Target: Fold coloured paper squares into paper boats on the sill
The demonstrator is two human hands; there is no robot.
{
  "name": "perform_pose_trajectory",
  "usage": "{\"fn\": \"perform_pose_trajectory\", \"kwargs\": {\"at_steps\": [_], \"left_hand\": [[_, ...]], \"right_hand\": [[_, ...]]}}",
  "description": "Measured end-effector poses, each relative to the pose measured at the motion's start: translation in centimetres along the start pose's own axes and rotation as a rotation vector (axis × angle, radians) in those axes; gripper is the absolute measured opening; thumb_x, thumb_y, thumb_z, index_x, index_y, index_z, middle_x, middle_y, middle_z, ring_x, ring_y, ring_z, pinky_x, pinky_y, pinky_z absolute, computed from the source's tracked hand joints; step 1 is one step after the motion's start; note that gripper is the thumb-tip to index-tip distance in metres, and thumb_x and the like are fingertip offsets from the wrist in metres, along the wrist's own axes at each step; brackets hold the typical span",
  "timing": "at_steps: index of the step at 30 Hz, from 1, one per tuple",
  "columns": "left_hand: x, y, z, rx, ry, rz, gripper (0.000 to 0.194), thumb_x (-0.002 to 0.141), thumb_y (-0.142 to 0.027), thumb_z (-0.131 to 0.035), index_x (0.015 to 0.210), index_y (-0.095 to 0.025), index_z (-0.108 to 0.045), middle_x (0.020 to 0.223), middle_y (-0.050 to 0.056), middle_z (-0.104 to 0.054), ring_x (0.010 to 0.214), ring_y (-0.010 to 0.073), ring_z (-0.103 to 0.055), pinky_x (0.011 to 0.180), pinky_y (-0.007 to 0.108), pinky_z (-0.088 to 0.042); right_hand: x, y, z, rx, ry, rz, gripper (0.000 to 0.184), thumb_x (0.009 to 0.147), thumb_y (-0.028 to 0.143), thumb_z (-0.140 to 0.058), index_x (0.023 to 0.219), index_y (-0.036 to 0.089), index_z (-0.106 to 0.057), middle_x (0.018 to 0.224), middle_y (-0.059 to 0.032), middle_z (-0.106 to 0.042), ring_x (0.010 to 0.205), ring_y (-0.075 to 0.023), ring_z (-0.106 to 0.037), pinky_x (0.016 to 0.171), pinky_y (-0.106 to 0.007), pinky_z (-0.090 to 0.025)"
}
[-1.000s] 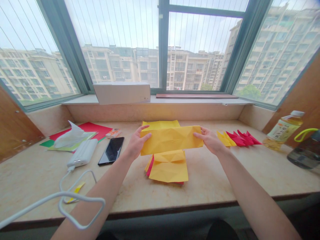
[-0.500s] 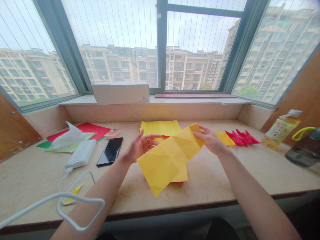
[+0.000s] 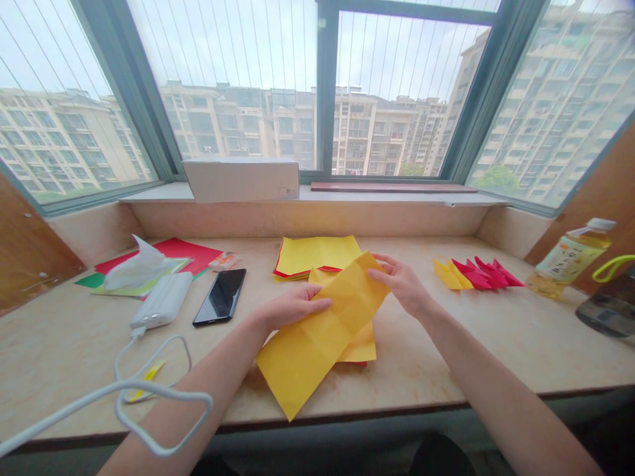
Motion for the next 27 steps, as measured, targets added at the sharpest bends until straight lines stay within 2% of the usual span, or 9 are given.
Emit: {"fn": "perform_pose_trajectory", "kwargs": {"at_steps": [4,8,11,15,18,22,27], "left_hand": [[0.5,0.3,0.5,-0.033,-0.07,-0.03,0.038,0.081,-0.042,-0.073,0.112,-0.021,-0.071,0.105,0.012,-0.075,0.083,0.025,-0.073,0.066,0.027,-0.055],[0.8,0.3,0.5,-0.095,-0.117,-0.082,0.042,0.08,-0.041,-0.074,0.115,-0.018,-0.069,0.105,0.014,-0.075,0.082,0.0253,-0.073,0.068,0.028,-0.056],[0.9,0.1,0.0,-0.134,-0.132,-0.104,0.043,0.079,-0.04,-0.075,0.115,-0.017,-0.068,0.103,0.014,-0.075,0.079,0.0239,-0.073,0.067,0.028,-0.056],[1.0,0.1,-0.6,-0.148,-0.181,-0.123,0.041,0.082,-0.045,-0.071,0.113,-0.018,-0.069,0.102,0.013,-0.075,0.079,0.024,-0.073,0.069,0.03,-0.055],[1.5,0.3,-0.7,-0.152,-0.235,-0.149,0.042,0.084,-0.049,-0.068,0.111,-0.016,-0.069,0.099,0.013,-0.075,0.076,0.0238,-0.073,0.067,0.03,-0.055],[2.0,0.8,-0.6,-0.134,-0.283,-0.172,0.041,0.083,-0.046,-0.07,0.108,-0.015,-0.069,0.093,0.012,-0.076,0.072,0.0222,-0.072,0.064,0.03,-0.055],[2.2,1.0,-0.6,-0.126,-0.297,-0.174,0.04,0.084,-0.046,-0.069,0.11,-0.015,-0.069,0.094,0.011,-0.076,0.073,0.0224,-0.072,0.065,0.03,-0.055]], "right_hand": [[0.1,0.2,0.7,-0.039,-0.045,-0.007,0.052,0.072,0.04,-0.081,0.119,0.025,-0.064,0.107,-0.0064,-0.076,0.088,-0.0206,-0.071,0.065,-0.027,-0.055],[0.0,0.0,0.5,-0.041,0.008,-0.024,0.043,0.074,0.044,-0.078,0.111,0.024,-0.068,0.096,-0.0047,-0.077,0.07,-0.0154,-0.07,0.055,-0.023,-0.05],[-0.1,-0.3,0.0,-0.027,0.006,-0.006,0.039,0.075,0.046,-0.077,0.105,0.023,-0.07,0.084,-0.0031,-0.076,0.059,-0.0133,-0.066,0.052,-0.023,-0.049],[0.1,-0.8,-0.4,-0.054,-0.049,0.059,0.034,0.074,0.045,-0.077,0.098,0.022,-0.072,0.074,-0.0021,-0.074,0.055,-0.0135,-0.063,0.051,-0.025,-0.047],[0.0,-0.9,-0.7,-0.08,-0.05,0.063,0.032,0.074,0.046,-0.077,0.095,0.021,-0.073,0.075,-0.0025,-0.074,0.055,-0.0138,-0.062,0.051,-0.025,-0.048],[-0.2,-0.9,-1.2,-0.084,-0.046,0.041,0.031,0.076,0.047,-0.075,0.094,0.022,-0.071,0.077,-0.0023,-0.074,0.056,-0.013,-0.064,0.051,-0.023,-0.049],[-0.3,-0.9,-1.3,-0.044,0.035,0.004,0.038,0.078,0.044,-0.074,0.109,0.024,-0.067,0.085,-0.0021,-0.076,0.057,-0.0121,-0.066,0.051,-0.022,-0.05]]}}
Point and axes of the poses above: each hand's wrist, its own x-axis towards the middle knuckle, its own z-axis out of the back of the hand, y = z × x, the point moved 1 cm from there along x, towards the middle knuckle
